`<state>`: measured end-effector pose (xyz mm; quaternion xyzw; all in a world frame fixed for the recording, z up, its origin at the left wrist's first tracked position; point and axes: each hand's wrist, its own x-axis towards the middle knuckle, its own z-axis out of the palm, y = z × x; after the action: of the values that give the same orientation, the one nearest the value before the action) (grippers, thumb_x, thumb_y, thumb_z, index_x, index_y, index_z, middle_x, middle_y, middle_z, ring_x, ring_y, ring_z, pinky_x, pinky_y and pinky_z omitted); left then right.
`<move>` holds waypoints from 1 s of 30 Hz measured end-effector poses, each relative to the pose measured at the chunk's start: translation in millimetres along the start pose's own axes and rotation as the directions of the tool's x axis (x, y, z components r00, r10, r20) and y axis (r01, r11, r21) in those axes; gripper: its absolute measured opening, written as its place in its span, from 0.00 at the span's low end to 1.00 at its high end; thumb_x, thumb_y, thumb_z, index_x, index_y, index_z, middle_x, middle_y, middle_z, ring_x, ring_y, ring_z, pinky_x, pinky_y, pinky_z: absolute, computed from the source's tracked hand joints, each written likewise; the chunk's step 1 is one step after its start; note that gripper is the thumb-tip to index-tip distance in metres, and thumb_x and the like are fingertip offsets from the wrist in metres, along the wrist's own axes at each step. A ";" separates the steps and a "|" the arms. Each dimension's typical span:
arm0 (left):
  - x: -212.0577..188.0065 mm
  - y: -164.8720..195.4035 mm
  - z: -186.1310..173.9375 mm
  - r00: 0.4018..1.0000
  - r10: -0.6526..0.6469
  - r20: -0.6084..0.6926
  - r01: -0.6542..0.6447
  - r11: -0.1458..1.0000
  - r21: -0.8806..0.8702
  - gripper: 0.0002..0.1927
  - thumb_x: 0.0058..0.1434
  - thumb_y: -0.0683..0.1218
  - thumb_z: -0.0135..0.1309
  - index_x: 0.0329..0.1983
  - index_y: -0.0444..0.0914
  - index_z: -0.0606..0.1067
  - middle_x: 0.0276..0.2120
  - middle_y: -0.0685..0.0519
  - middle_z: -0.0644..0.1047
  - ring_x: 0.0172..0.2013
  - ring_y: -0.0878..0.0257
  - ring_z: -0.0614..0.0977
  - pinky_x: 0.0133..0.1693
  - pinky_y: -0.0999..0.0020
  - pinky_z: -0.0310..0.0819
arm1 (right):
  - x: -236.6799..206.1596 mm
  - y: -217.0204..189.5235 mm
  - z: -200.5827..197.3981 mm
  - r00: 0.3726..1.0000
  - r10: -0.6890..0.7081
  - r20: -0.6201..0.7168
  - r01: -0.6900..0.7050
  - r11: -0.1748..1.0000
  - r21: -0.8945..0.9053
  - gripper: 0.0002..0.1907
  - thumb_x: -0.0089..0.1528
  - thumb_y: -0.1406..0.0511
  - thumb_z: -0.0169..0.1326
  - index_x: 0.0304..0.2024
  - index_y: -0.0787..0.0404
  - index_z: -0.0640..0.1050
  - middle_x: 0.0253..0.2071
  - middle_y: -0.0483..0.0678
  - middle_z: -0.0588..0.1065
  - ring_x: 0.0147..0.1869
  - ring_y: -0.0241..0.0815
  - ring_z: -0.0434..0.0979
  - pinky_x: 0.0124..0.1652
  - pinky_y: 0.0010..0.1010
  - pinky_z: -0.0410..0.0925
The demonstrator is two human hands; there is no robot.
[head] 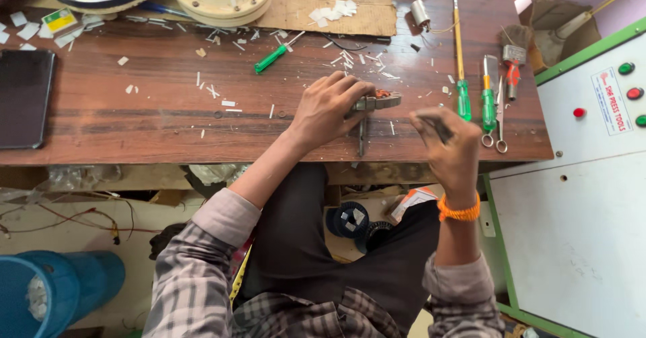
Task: The person sits at a workbench and works on an electric motor rotor, pressing and fitting copper-colored wedges into the slots around the rotor using a small hand tool, rotating the rotor to reach each slot. They briefly handle a cloth bag and set the rotor on the bench before continuing the slot work.
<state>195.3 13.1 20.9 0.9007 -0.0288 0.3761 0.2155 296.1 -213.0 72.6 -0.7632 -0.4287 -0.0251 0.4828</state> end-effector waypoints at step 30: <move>32.0 -61.2 13.8 0.829 -0.248 0.501 0.525 0.652 -0.547 0.09 0.59 0.43 0.61 0.43 0.42 0.84 0.33 0.55 0.85 0.33 0.69 0.82 0.38 0.69 0.78 | 67.2 -26.6 36.9 0.968 0.047 0.246 0.035 0.948 -0.317 0.09 0.61 0.61 0.66 0.39 0.60 0.85 0.23 0.48 0.77 0.23 0.35 0.69 0.25 0.33 0.61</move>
<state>240.5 66.4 11.9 0.8023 -0.0053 0.1011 0.5883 306.5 -138.3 102.4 -0.8295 -0.4741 0.0037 0.2952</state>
